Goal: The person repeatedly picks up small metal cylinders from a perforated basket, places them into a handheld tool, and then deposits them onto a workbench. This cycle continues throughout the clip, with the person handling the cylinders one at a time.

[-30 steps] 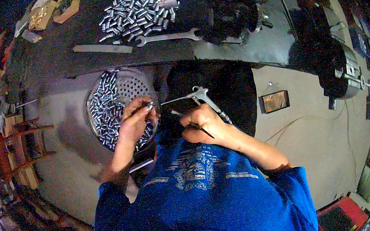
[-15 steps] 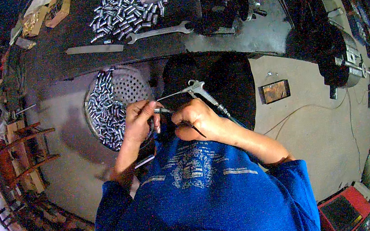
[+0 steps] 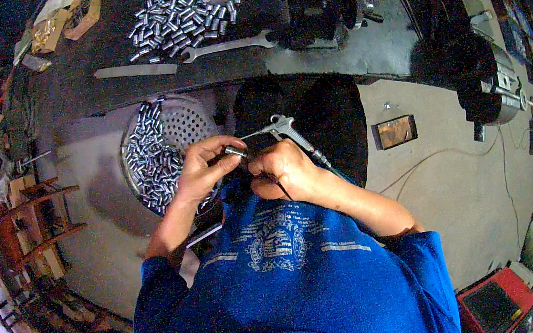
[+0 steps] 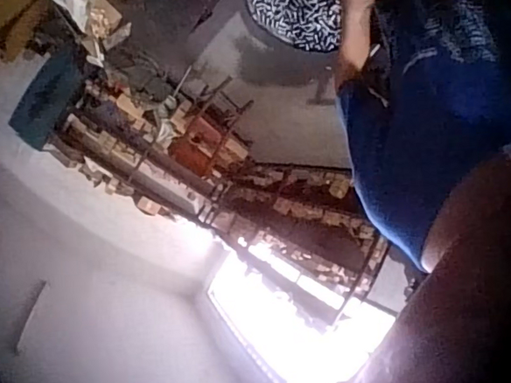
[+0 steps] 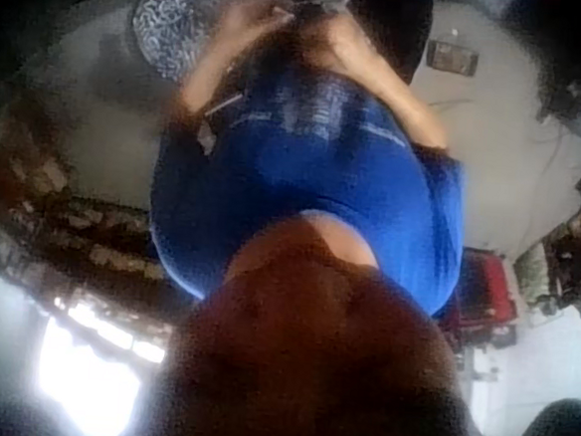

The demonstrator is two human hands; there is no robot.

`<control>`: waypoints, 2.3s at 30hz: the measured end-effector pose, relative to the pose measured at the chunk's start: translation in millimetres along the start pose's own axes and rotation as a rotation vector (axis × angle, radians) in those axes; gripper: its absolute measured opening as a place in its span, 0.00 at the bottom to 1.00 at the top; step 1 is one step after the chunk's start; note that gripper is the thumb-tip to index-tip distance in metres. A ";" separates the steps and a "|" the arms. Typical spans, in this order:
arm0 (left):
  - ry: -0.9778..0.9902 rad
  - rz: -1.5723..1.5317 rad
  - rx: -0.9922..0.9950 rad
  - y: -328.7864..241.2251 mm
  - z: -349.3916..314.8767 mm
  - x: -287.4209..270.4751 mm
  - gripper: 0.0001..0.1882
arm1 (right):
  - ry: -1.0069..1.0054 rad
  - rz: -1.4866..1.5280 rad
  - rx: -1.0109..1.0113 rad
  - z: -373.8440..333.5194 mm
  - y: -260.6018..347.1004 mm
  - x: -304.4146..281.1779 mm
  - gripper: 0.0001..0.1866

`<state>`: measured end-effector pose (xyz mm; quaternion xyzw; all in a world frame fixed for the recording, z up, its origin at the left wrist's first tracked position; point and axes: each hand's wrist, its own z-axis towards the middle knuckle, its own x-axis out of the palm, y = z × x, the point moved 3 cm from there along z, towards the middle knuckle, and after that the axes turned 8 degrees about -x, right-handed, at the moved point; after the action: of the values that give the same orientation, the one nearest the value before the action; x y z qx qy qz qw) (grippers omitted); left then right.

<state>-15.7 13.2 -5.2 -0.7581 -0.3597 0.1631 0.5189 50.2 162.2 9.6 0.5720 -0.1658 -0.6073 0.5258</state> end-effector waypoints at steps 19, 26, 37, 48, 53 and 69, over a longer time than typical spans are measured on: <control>-0.466 0.846 0.541 0.0 5.1 -25.1 0.14 | -0.139 0.117 -0.152 -5.8 39.8 -37.6 0.15; -0.351 0.895 0.674 2.8 3.9 -13.5 0.12 | -0.142 0.234 -0.053 14.7 11.3 -7.8 0.12; -0.605 0.701 0.461 -2.3 22.3 -52.8 0.06 | -0.233 0.035 -0.020 10.5 33.8 -61.9 0.13; -0.540 0.805 0.634 -16.2 23.1 -40.0 0.09 | -0.121 0.142 -0.112 22.9 26.9 -46.2 0.14; -0.373 0.908 0.775 -16.9 23.9 -13.8 0.14 | -0.147 0.140 -0.016 37.4 1.4 -19.2 0.11; -0.882 1.239 0.220 -95.5 138.5 -171.5 0.11 | -0.316 0.109 0.168 -15.2 16.7 -52.9 0.10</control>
<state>-255.6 2.8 3.1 -0.6298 -0.0247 0.7464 0.2136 59.9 205.5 46.2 0.5015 -0.3272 -0.6444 0.4756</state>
